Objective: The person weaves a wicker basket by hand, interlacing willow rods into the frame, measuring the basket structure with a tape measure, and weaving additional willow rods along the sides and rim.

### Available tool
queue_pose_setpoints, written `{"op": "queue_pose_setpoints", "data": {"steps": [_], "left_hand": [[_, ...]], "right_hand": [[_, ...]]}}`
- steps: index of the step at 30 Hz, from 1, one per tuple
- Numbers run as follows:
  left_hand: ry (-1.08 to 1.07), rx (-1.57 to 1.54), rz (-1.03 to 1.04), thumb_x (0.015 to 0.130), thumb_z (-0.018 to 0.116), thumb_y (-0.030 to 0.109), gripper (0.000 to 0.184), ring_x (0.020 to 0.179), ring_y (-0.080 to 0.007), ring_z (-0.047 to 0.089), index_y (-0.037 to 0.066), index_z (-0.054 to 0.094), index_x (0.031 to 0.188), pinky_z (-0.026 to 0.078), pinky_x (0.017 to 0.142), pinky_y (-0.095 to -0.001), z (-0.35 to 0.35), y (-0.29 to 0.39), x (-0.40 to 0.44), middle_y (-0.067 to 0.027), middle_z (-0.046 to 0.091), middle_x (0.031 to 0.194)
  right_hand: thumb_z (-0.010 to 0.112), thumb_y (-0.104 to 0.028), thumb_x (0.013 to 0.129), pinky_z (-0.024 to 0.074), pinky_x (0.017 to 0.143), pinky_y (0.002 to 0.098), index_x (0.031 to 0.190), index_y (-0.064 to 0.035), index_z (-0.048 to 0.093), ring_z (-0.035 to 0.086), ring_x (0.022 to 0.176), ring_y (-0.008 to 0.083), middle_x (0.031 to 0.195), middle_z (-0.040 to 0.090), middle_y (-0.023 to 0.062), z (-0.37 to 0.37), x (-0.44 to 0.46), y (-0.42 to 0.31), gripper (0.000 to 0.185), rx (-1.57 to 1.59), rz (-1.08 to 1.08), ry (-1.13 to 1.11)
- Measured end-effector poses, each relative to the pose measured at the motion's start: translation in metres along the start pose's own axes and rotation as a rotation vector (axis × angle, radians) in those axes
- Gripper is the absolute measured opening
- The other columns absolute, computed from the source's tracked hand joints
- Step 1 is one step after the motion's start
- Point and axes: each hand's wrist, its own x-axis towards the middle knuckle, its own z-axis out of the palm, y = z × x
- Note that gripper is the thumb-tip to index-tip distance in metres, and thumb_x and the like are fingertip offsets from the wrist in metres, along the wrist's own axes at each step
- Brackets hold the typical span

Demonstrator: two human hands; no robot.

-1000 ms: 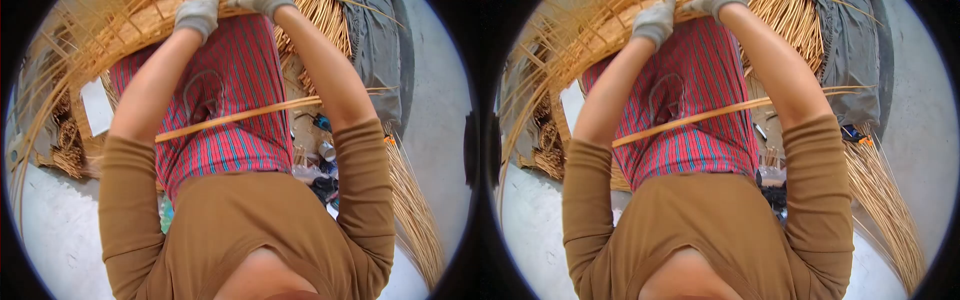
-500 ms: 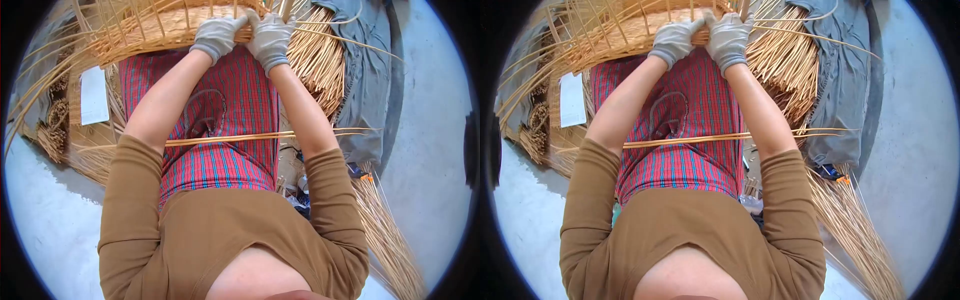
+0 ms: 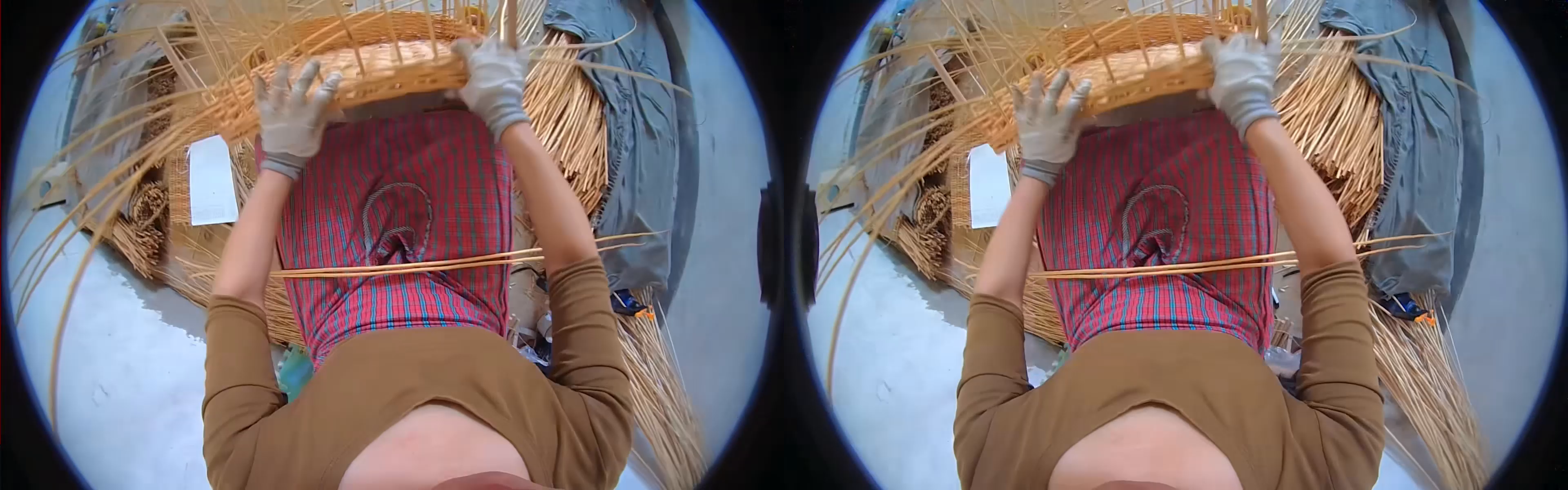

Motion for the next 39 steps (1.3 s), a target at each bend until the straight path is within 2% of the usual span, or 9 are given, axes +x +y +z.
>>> {"op": "queue_pose_setpoints", "data": {"steps": [6,9,13,15,17,20,22,30,39], "left_hand": [[0.094,-0.147,-0.051,0.090,0.066,0.030,0.050,0.125,-0.0253,0.053,0.029,0.055,0.139,0.042,0.105,-0.0420,0.014,-0.059,0.077,-0.0043,0.056,0.135],[0.201,-0.056,-0.002,0.092,0.064,0.028,0.045,0.121,-0.0228,0.057,0.026,0.057,0.137,0.052,0.089,-0.0359,0.014,-0.074,0.119,-0.0043,0.061,0.129],[0.287,0.051,0.285,0.082,0.073,0.016,0.051,0.088,-0.0317,0.067,0.009,0.061,0.131,0.052,0.079,-0.0395,0.026,-0.115,0.157,-0.0122,0.070,0.100],[0.199,-0.416,0.002,0.081,0.074,0.014,0.046,0.087,-0.0303,0.067,0.007,0.064,0.126,0.052,0.078,-0.0392,0.025,-0.113,0.164,-0.0122,0.070,0.099],[0.184,-0.421,-0.001,0.081,0.074,0.014,0.043,0.089,-0.0299,0.068,0.005,0.066,0.122,0.053,0.079,-0.0386,0.027,-0.114,0.169,-0.0135,0.070,0.102],[0.342,-0.469,0.117,0.082,0.075,0.014,0.040,0.095,-0.0312,0.069,-0.002,0.067,0.118,0.055,0.082,-0.0357,0.040,-0.117,0.168,-0.0185,0.070,0.107],[0.370,-0.437,0.135,0.082,0.074,0.013,0.040,0.095,-0.0315,0.069,-0.002,0.067,0.119,0.055,0.082,-0.0356,0.043,-0.116,0.166,-0.0188,0.070,0.107],[0.263,-0.444,0.102,0.089,0.067,0.010,0.041,0.091,-0.0277,0.068,0.001,0.061,0.128,0.055,0.079,-0.0350,0.031,-0.101,0.168,-0.0155,0.069,0.101],[0.315,-0.419,0.144,0.096,0.062,0.020,0.037,0.092,-0.0228,0.068,0.000,0.061,0.127,0.054,0.077,-0.0320,0.042,-0.108,0.167,-0.0115,0.070,0.104]], "right_hand": [[0.076,-0.030,0.077,0.0455,0.095,0.0469,0.115,-0.0257,0.064,0.060,0.106,0.0289,0.102,0.064,0.0065,0.044,0.066,-0.028,0.040,0.525,-0.120,0.930],[0.060,-0.014,0.084,0.0514,0.086,0.0451,0.111,-0.0212,0.067,0.061,0.102,0.0302,0.103,0.065,0.0077,0.083,0.053,-0.089,0.029,0.747,-0.512,0.405],[0.046,-0.018,0.093,0.0506,0.093,0.0463,0.126,-0.0175,0.060,0.063,0.107,0.0356,0.112,0.067,0.0173,0.219,0.022,-0.181,0.036,0.701,-0.092,-0.422],[0.039,-0.023,0.096,0.0521,0.092,0.0464,0.133,-0.0132,0.056,0.063,0.111,0.0363,0.121,0.065,0.0198,0.269,-0.018,-0.194,0.041,0.482,-0.044,-0.988],[0.040,-0.029,0.097,0.0521,0.095,0.0459,0.140,-0.0140,0.054,0.061,0.120,0.0307,0.131,0.063,0.0132,0.295,-0.083,-0.195,0.047,0.150,-0.668,-1.309],[0.042,-0.031,0.098,0.0509,0.096,0.0488,0.138,-0.0200,0.057,0.061,0.121,0.0296,0.133,0.063,0.0082,0.377,-0.201,-0.181,0.045,0.121,-0.939,-1.464],[0.046,-0.032,0.097,0.0518,0.094,0.0490,0.131,-0.0234,0.064,0.062,0.120,0.0280,0.131,0.065,0.0054,0.417,-0.259,-0.163,0.040,0.705,-0.607,-1.273],[0.052,-0.027,0.096,0.0544,0.084,0.0466,0.125,-0.0246,0.069,0.063,0.117,0.0183,0.134,0.063,-0.0015,0.315,-0.138,-0.215,0.034,-0.131,-0.755,-1.245],[0.052,-0.031,0.096,0.0528,0.078,0.0493,0.122,-0.0248,0.070,0.066,0.106,0.0223,0.125,0.067,0.0018,0.351,-0.284,-0.218,0.032,0.264,-0.720,-1.522]]}}
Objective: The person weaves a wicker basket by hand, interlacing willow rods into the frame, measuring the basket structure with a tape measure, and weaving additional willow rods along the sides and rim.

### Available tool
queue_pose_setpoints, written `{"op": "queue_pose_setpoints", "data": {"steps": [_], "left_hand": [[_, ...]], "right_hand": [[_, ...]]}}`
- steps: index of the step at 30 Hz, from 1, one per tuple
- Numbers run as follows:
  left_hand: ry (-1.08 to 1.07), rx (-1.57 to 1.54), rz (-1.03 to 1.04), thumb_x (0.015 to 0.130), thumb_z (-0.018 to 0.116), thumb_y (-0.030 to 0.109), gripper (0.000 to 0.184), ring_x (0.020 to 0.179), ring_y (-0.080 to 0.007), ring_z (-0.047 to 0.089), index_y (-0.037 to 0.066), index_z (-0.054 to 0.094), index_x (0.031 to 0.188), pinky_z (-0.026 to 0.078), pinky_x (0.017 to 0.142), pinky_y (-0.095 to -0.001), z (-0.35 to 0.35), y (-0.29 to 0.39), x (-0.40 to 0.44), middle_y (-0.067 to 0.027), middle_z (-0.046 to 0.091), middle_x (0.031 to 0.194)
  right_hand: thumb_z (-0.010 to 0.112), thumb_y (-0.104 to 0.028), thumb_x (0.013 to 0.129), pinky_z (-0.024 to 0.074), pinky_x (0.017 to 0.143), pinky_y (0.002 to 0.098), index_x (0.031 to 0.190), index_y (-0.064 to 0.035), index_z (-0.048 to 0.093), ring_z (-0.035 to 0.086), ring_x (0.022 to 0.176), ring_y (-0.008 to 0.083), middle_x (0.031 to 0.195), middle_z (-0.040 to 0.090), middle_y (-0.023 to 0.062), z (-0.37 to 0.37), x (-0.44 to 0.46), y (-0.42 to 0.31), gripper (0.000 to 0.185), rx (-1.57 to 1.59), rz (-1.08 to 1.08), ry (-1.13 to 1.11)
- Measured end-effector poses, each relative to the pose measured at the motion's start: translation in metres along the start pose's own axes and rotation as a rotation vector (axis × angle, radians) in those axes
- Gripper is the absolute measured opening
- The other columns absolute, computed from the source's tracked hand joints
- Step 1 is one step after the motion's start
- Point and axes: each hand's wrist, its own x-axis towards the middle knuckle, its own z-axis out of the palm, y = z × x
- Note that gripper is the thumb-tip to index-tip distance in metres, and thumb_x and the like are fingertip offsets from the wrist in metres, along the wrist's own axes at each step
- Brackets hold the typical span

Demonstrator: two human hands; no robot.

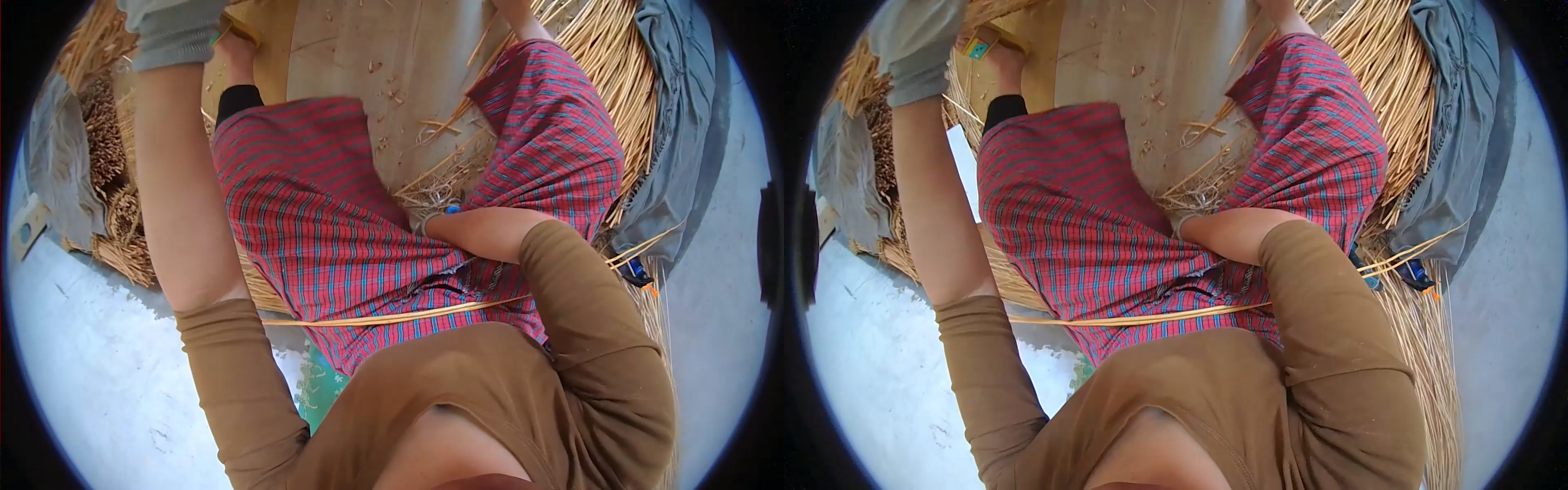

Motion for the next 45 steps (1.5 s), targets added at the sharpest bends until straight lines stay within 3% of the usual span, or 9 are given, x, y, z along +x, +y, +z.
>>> {"op": "queue_pose_setpoints", "data": {"steps": [4,11,16,21,24,28,30,38,45], "left_hand": [[0.024,0.021,0.022,0.099,0.059,0.024,0.037,0.092,-0.0207,0.068,0.000,0.061,0.127,0.054,0.077,-0.0306,0.009,-0.014,-0.008,-0.0097,0.070,0.106],[-0.393,0.776,0.291,0.089,0.059,0.015,0.040,0.103,-0.0234,0.064,0.025,0.064,0.127,0.052,0.084,-0.0367,-0.004,-0.031,-0.032,-0.0048,0.064,0.123],[-0.271,0.454,-0.050,0.094,0.064,0.029,0.038,0.097,-0.0324,0.066,0.021,0.061,0.132,0.051,0.079,-0.0422,-0.004,0.018,-0.047,-0.0143,0.068,0.113],[-0.351,0.322,-0.186,0.094,0.065,0.029,0.042,0.101,-0.0365,0.065,0.018,0.059,0.134,0.052,0.083,-0.0432,-0.025,0.092,-0.069,-0.0178,0.067,0.114],[-0.336,0.121,-0.141,0.090,0.070,0.013,0.043,0.096,-0.0317,0.066,0.009,0.060,0.131,0.052,0.082,-0.0404,-0.032,0.115,-0.089,-0.0148,0.069,0.108],[-0.445,0.167,-0.214,0.090,0.070,0.014,0.042,0.101,-0.0320,0.065,0.008,0.060,0.131,0.051,0.086,-0.0396,-0.042,0.139,-0.122,-0.0154,0.068,0.107],[-0.489,0.147,-0.272,0.091,0.069,0.014,0.043,0.104,-0.0320,0.065,0.008,0.059,0.132,0.051,0.088,-0.0393,-0.044,0.146,-0.136,-0.0160,0.067,0.109],[-0.471,-0.073,-0.424,0.088,0.071,0.013,0.041,0.121,-0.0309,0.055,0.009,0.061,0.128,0.043,0.104,-0.0424,-0.083,0.244,-0.121,-0.0137,0.062,0.125],[-0.533,-0.100,-0.667,0.084,0.069,0.002,0.023,0.102,-0.0292,0.064,0.010,0.071,0.105,0.049,0.093,-0.0392,-0.141,0.308,-0.191,-0.0117,0.067,0.106]], "right_hand": [[0.056,-0.030,0.094,0.0555,0.072,0.0469,0.110,-0.0240,0.076,0.069,0.099,0.0231,0.115,0.072,0.0031,-0.033,-0.006,0.034,0.026,0.200,-0.040,-0.122],[0.057,-0.018,0.088,0.0560,0.084,0.0449,0.104,-0.0123,0.074,0.068,0.103,0.0327,0.111,0.072,0.0120,-0.271,-0.192,0.013,0.024,0.129,0.078,0.811],[0.057,-0.032,0.094,0.0563,0.075,0.0396,0.118,-0.0073,0.062,0.070,0.090,0.0294,0.098,0.071,0.0138,-0.229,-0.413,0.032,0.035,0.596,-0.391,1.432],[0.060,-0.035,0.097,0.0533,0.059,0.0262,0.105,-0.0046,0.067,0.067,0.071,0.0108,0.082,0.070,0.0053,-0.024,-0.539,0.049,0.032,1.236,-0.534,0.391],[0.059,-0.037,0.097,0.0535,0.057,0.0252,0.103,-0.0052,0.068,0.069,0.069,0.0102,0.083,0.071,0.0060,0.105,-0.477,0.060,0.033,1.481,-0.233,0.386],[0.060,-0.029,0.090,0.0540,0.082,0.0401,0.110,-0.0062,0.065,0.069,0.092,0.0313,0.099,0.070,0.0182,0.227,-0.272,0.079,0.031,1.174,0.663,1.135],[0.061,-0.029,0.085,0.0502,0.090,0.0434,0.114,-0.0081,0.064,0.064,0.103,0.0370,0.105,0.068,0.0213,0.211,-0.249,0.077,0.036,1.095,0.499,0.887],[0.048,-0.016,0.091,0.0540,0.074,0.0509,0.111,-0.0148,0.063,0.067,0.087,0.0353,0.104,0.066,0.0167,0.066,-0.107,0.162,0.025,0.643,0.342,1.631],[0.054,-0.029,0.088,0.0498,0.072,0.0442,0.082,-0.0190,0.069,0.061,0.082,0.0284,0.090,0.064,0.0049,0.063,-0.047,0.203,0.018,0.122,0.682,1.316]]}}
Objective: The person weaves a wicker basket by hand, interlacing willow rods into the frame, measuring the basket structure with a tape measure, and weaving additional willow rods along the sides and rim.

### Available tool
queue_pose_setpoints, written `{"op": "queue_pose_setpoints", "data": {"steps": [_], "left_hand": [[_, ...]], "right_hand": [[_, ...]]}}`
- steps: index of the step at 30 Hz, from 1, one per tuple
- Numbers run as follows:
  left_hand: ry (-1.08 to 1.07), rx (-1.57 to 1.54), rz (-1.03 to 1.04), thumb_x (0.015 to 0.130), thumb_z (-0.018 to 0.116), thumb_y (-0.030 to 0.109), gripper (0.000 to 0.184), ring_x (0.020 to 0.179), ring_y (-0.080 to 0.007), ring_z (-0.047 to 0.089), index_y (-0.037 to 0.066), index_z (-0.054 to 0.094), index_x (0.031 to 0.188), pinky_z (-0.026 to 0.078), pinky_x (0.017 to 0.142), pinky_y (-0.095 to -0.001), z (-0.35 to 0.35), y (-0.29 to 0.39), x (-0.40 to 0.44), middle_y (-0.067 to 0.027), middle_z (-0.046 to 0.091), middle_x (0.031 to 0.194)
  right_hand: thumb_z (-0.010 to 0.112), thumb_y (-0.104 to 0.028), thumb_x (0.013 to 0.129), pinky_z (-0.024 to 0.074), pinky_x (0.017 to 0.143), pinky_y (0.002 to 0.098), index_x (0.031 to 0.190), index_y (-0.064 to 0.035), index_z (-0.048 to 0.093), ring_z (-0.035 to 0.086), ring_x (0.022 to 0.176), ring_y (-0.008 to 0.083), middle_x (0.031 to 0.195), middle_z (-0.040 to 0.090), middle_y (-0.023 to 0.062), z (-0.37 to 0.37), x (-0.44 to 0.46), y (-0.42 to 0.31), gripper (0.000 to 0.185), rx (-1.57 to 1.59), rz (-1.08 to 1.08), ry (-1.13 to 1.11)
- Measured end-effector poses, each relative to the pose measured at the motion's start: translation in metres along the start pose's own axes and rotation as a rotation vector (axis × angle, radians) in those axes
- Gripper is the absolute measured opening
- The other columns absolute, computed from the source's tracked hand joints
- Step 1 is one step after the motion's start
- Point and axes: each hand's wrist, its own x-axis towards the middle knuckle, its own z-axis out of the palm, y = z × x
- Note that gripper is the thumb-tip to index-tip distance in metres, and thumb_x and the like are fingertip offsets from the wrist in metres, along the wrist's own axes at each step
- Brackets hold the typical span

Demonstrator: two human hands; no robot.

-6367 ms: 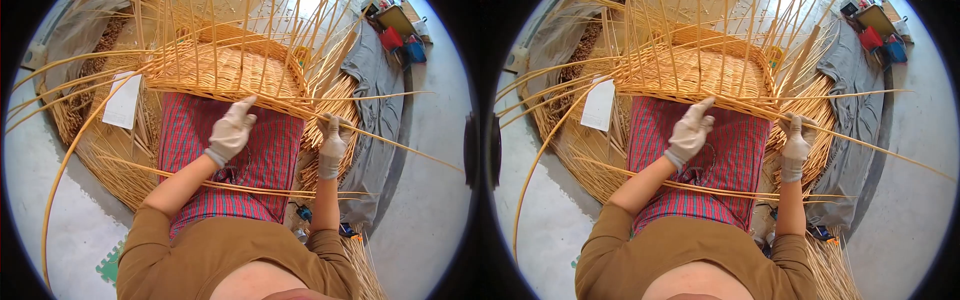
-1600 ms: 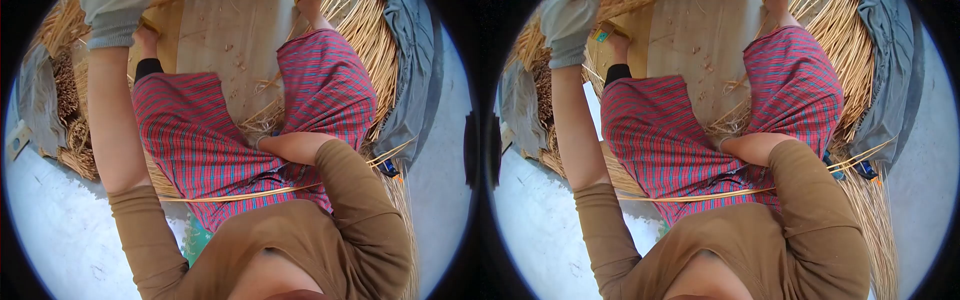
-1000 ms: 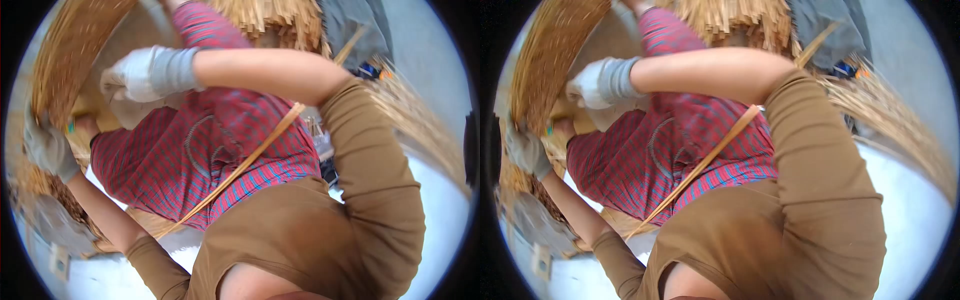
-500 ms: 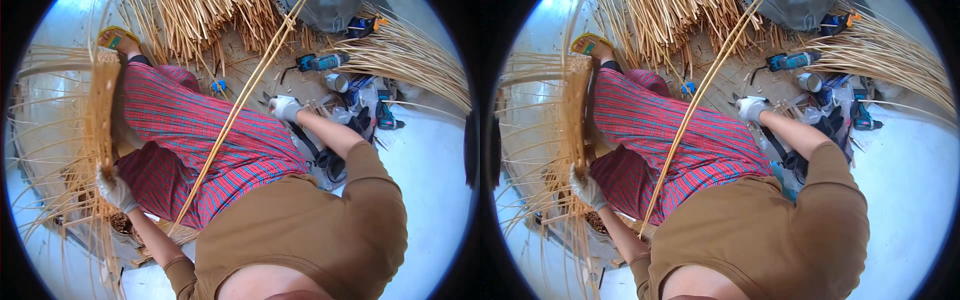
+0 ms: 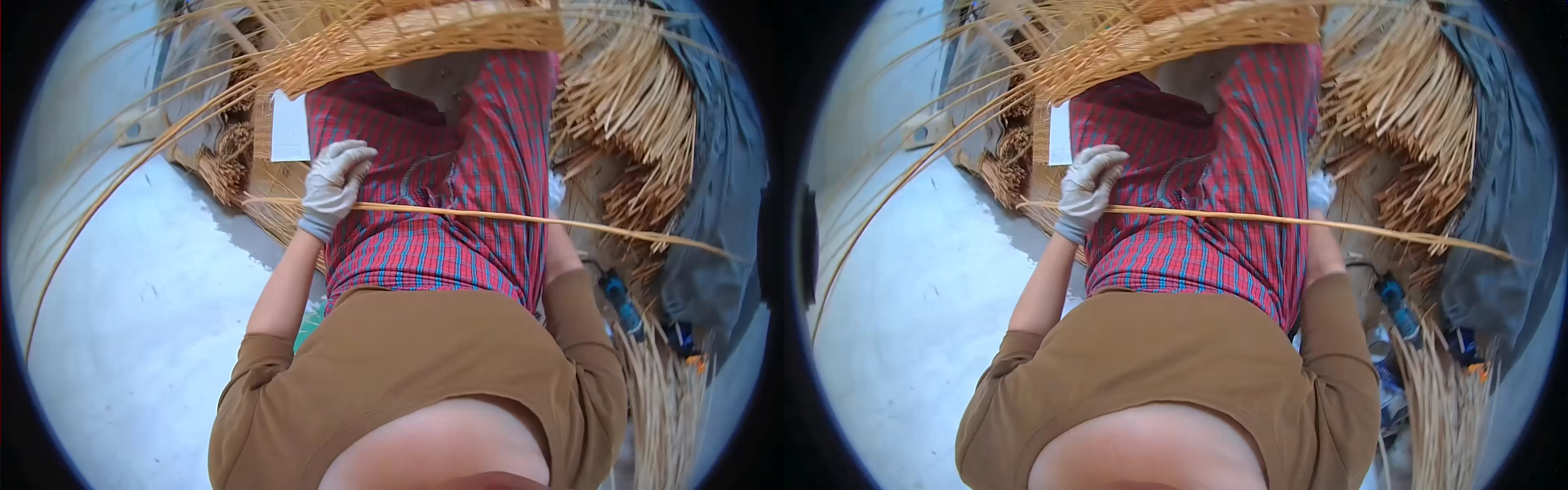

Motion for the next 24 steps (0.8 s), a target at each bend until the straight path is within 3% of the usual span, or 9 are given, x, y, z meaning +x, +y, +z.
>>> {"op": "queue_pose_setpoints", "data": {"steps": [1,2,6,8,9,13,15,19,24], "left_hand": [[0.059,-0.078,-0.022,0.084,0.069,0.002,0.022,0.101,-0.0291,0.064,0.009,0.071,0.104,0.051,0.091,-0.0377,0.010,-0.005,-0.005,-0.0120,0.067,0.105],[0.088,-0.137,-0.084,0.084,0.069,0.001,0.020,0.099,-0.0284,0.065,0.008,0.071,0.103,0.052,0.088,-0.0354,0.017,-0.006,-0.009,-0.0124,0.067,0.103],[0.151,-0.277,-0.088,0.085,0.068,0.002,0.020,0.097,-0.0238,0.065,0.008,0.071,0.104,0.052,0.086,-0.0339,0.041,-0.013,-0.005,-0.0104,0.068,0.099],[0.085,-0.502,-0.141,0.087,0.068,0.001,0.021,0.093,-0.0220,0.066,0.007,0.070,0.107,0.053,0.084,-0.0323,0.046,0.002,0.010,-0.0094,0.068,0.097],[0.097,-0.526,-0.115,0.087,0.068,0.001,0.021,0.093,-0.0220,0.066,0.007,0.070,0.107,0.053,0.084,-0.0323,0.047,0.013,0.019,-0.0094,0.068,0.097],[-0.082,-0.817,0.041,0.092,0.065,0.003,0.022,0.092,-0.0147,0.065,0.006,0.067,0.114,0.053,0.084,-0.0288,0.059,0.050,0.026,-0.0065,0.068,0.099],[-0.338,-1.139,-0.072,0.096,0.063,0.008,0.031,0.095,-0.0109,0.062,0.008,0.059,0.128,0.052,0.087,-0.0275,0.059,0.068,0.019,-0.0042,0.066,0.103],[-0.430,-1.327,0.032,0.097,0.063,0.010,0.043,0.096,-0.0091,0.058,0.009,0.047,0.137,0.051,0.089,-0.0267,0.054,0.086,0.005,-0.0030,0.062,0.102],[-0.261,-1.465,-0.138,0.095,0.067,0.010,0.017,0.081,-0.0063,0.058,0.008,0.054,0.106,0.054,0.071,-0.0259,0.074,0.032,0.011,0.0010,0.059,0.091]], "right_hand": [[0.055,-0.027,0.086,0.0464,0.055,0.0424,0.071,-0.0193,0.063,0.057,0.062,0.0262,0.069,0.058,0.0026,0.117,0.008,0.019,0.019,0.228,0.081,0.219],[0.054,-0.028,0.086,0.0424,0.046,0.0423,0.068,-0.0195,0.060,0.055,0.052,0.0254,0.060,0.055,0.0030,0.101,-0.010,0.019,0.021,0.186,0.127,0.405],[0.048,-0.041,0.093,0.0507,0.088,0.0502,0.108,-0.0058,0.064,0.064,0.102,0.0444,0.105,0.068,0.0241,-0.087,-0.096,0.067,0.041,0.584,0.091,-0.287],[0.049,-0.043,0.091,0.0503,0.090,0.0463,0.106,-0.0071,0.065,0.064,0.103,0.0413,0.103,0.068,0.0244,-0.133,-0.120,0.096,0.042,0.601,-0.193,-0.195],[0.051,-0.041,0.089,0.0515,0.086,0.0453,0.105,-0.0083,0.065,0.066,0.099,0.0394,0.100,0.069,0.0226,-0.272,-0.131,0.064,0.039,0.573,0.230,-0.416],[0.056,-0.024,0.083,0.0533,0.079,0.0385,0.108,-0.0091,0.064,0.070,0.088,0.0267,0.093,0.070,0.0141,-0.414,-0.165,0.066,0.030,0.476,0.102,-0.298],[0.053,-0.018,0.083,0.0504,0.084,0.0324,0.107,-0.0019,0.065,0.065,0.091,0.0194,0.098,0.067,0.0089,-0.459,-0.165,0.041,0.031,1.265,0.002,-0.216],[0.053,-0.023,0.091,0.0437,0.102,0.0382,0.126,-0.0020,0.060,0.058,0.117,0.0279,0.122,0.063,0.0195,-0.469,-0.122,-0.058,0.042,1.201,-0.380,0.065],[0.074,-0.037,0.085,0.0371,0.111,0.0402,0.143,-0.0065,0.050,0.038,0.141,0.0329,0.153,0.038,0.0205,-0.435,-0.074,-0.143,0.070,1.087,-0.572,0.062]]}}
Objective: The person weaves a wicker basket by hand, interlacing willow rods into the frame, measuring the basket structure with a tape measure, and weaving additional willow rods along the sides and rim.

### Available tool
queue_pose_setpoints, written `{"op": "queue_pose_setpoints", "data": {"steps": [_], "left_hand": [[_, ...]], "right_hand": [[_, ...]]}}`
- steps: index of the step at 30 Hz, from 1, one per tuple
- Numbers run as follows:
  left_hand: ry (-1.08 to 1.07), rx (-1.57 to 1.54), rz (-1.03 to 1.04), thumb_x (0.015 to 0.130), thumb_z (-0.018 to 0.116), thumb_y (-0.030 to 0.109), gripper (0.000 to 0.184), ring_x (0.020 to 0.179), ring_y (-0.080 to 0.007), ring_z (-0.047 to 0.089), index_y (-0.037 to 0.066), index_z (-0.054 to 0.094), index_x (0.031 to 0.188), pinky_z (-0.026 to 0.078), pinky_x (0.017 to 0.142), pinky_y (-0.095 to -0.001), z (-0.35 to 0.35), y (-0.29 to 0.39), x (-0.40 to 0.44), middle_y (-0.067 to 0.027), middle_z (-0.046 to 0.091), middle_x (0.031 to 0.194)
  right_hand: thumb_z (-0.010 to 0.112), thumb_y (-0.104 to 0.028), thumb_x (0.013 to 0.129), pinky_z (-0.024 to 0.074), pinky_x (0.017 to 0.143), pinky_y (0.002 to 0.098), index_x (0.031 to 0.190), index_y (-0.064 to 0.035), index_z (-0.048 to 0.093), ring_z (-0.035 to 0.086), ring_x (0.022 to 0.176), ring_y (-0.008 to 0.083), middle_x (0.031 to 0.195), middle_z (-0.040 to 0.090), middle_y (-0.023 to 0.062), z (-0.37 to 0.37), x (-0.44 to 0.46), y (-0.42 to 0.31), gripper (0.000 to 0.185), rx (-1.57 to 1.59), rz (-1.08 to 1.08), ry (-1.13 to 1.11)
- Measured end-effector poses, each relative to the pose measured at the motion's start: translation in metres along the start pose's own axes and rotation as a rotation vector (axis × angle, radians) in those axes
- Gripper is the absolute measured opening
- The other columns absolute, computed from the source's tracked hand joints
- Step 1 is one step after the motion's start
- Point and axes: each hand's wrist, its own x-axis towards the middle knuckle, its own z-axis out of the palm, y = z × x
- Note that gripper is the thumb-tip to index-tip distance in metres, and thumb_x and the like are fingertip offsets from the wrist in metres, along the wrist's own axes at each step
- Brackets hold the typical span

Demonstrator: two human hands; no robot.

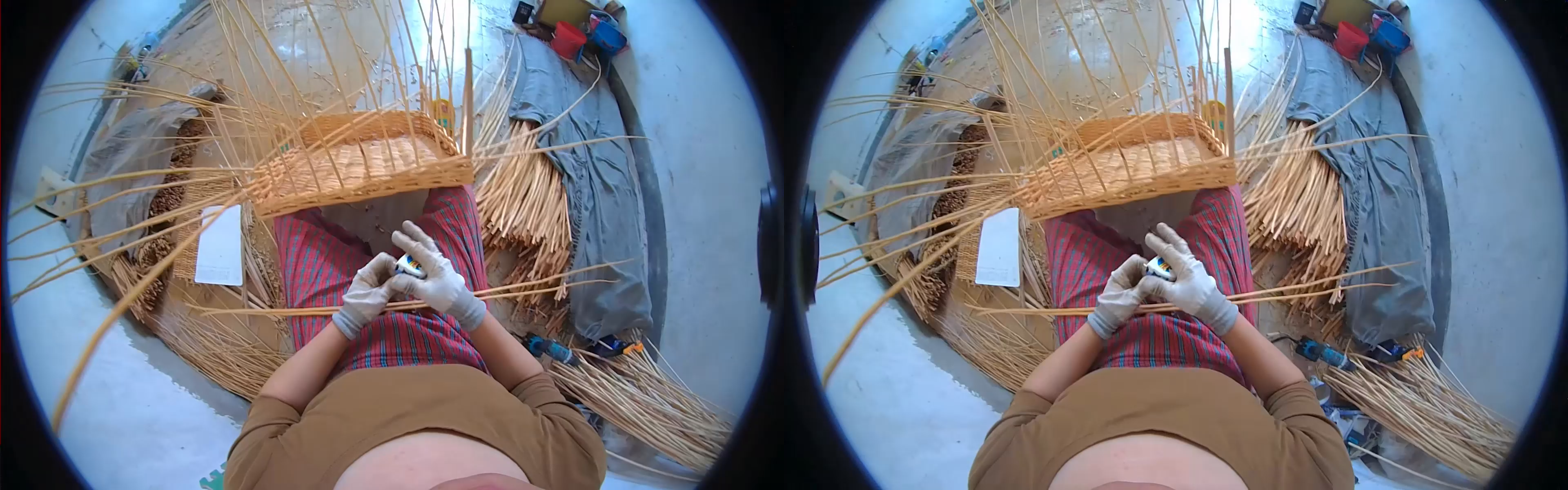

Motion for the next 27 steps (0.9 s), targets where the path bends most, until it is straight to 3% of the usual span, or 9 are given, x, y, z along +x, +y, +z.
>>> {"op": "queue_pose_setpoints", "data": {"steps": [6,10,13,15,17,19,21,23,27], "left_hand": [[0.064,0.077,0.038,0.099,0.055,0.005,0.011,0.095,-0.0112,0.057,0.005,0.054,0.110,0.051,0.085,-0.0294,-0.033,0.004,-0.002,-0.0017,0.059,0.099],[0.027,0.052,0.003,0.102,0.056,0.033,0.024,0.069,-0.0056,0.049,0.009,0.057,0.102,0.045,0.061,-0.0223,-0.049,0.008,0.005,0.0030,0.055,0.080],[0.005,-0.264,-0.034,0.098,0.062,0.033,0.026,0.056,-0.0114,0.053,0.008,0.057,0.095,0.045,0.052,-0.0252,-0.055,0.049,0.007,0.0008,0.057,0.075],[0.569,1.271,0.850,0.097,0.064,0.030,0.023,0.054,-0.0149,0.055,0.008,0.059,0.095,0.049,0.052,-0.0272,-0.101,0.053,0.019,-0.0009,0.059,0.076],[0.360,0.154,0.466,0.098,0.062,0.023,0.016,0.062,-0.0160,0.060,0.008,0.061,0.100,0.054,0.061,-0.0295,-0.123,0.097,0.023,-0.0011,0.060,0.077],[0.319,-0.366,0.498,0.104,0.052,0.027,0.020,0.073,-0.0158,0.058,0.008,0.059,0.106,0.049,0.067,-0.0311,-0.109,0.148,0.036,-0.0036,0.060,0.087],[0.656,-0.003,0.690,0.104,0.052,0.019,0.017,0.084,-0.0148,0.060,0.006,0.059,0.113,0.051,0.079,-0.0315,-0.109,0.173,0.066,-0.0032,0.062,0.093],[0.905,0.252,0.889,0.103,0.051,0.013,0.020,0.099,-0.0129,0.060,0.004,0.057,0.120,0.048,0.092,-0.0270,-0.131,0.189,0.097,-0.0038,0.063,0.103],[1.272,0.057,1.117,0.103,0.052,0.016,0.024,0.101,-0.0130,0.058,0.004,0.058,0.123,0.045,0.095,-0.0259,-0.205,0.219,0.174,-0.0037,0.064,0.103]], "right_hand": [[0.063,-0.057,0.086,0.0501,0.090,0.0434,0.134,-0.0104,0.058,0.062,0.106,0.0372,0.114,0.065,0.0189,0.011,0.041,0.005,0.067,-0.341,0.036,-0.319],[0.065,-0.056,0.083,0.0518,0.083,0.0449,0.127,-0.0117,0.063,0.066,0.092,0.0370,0.102,0.070,0.0159,0.000,0.061,-0.021,0.062,-0.538,-0.027,-0.411],[0.069,-0.051,0.083,0.0519,0.081,0.0432,0.109,-0.0127,0.071,0.065,0.090,0.0346,0.094,0.070,0.0130,-0.031,0.077,-0.009,0.047,-0.724,-0.180,-0.314],[0.069,-0.055,0.082,0.0481,0.087,0.0479,0.096,-0.0096,0.072,0.062,0.095,0.0331,0.089,0.069,0.0126,-0.071,0.090,0.013,0.047,-0.804,-0.118,-0.092],[0.071,-0.037,0.087,0.0510,0.079,0.0401,0.098,-0.0064,0.071,0.063,0.086,0.0254,0.088,0.069,0.0100,-0.121,0.106,0.043,0.032,-0.669,-0.013,-0.068],[0.066,-0.019,0.093,0.0507,0.070,0.0303,0.099,-0.0031,0.069,0.061,0.080,0.0173,0.089,0.068,0.0058,-0.145,0.114,0.063,0.018,-0.030,0.147,-0.014],[0.060,-0.007,0.096,0.0478,0.065,0.0238,0.103,-0.0015,0.068,0.059,0.078,0.0123,0.089,0.068,0.0025,-0.156,0.139,0.064,0.012,0.197,0.094,0.220],[0.060,-0.016,0.097,0.0482,0.066,0.0283,0.108,-0.0041,0.069,0.061,0.076,0.0160,0.087,0.068,0.0064,-0.166,0.176,0.058,0.019,-0.035,0.034,0.468],[0.054,-0.032,0.099,0.0491,0.070,0.0363,0.111,-0.0101,0.071,0.064,0.076,0.0232,0.087,0.069,0.0117,-0.152,0.257,0.013,0.030,-0.483,0.010,0.490]]}}
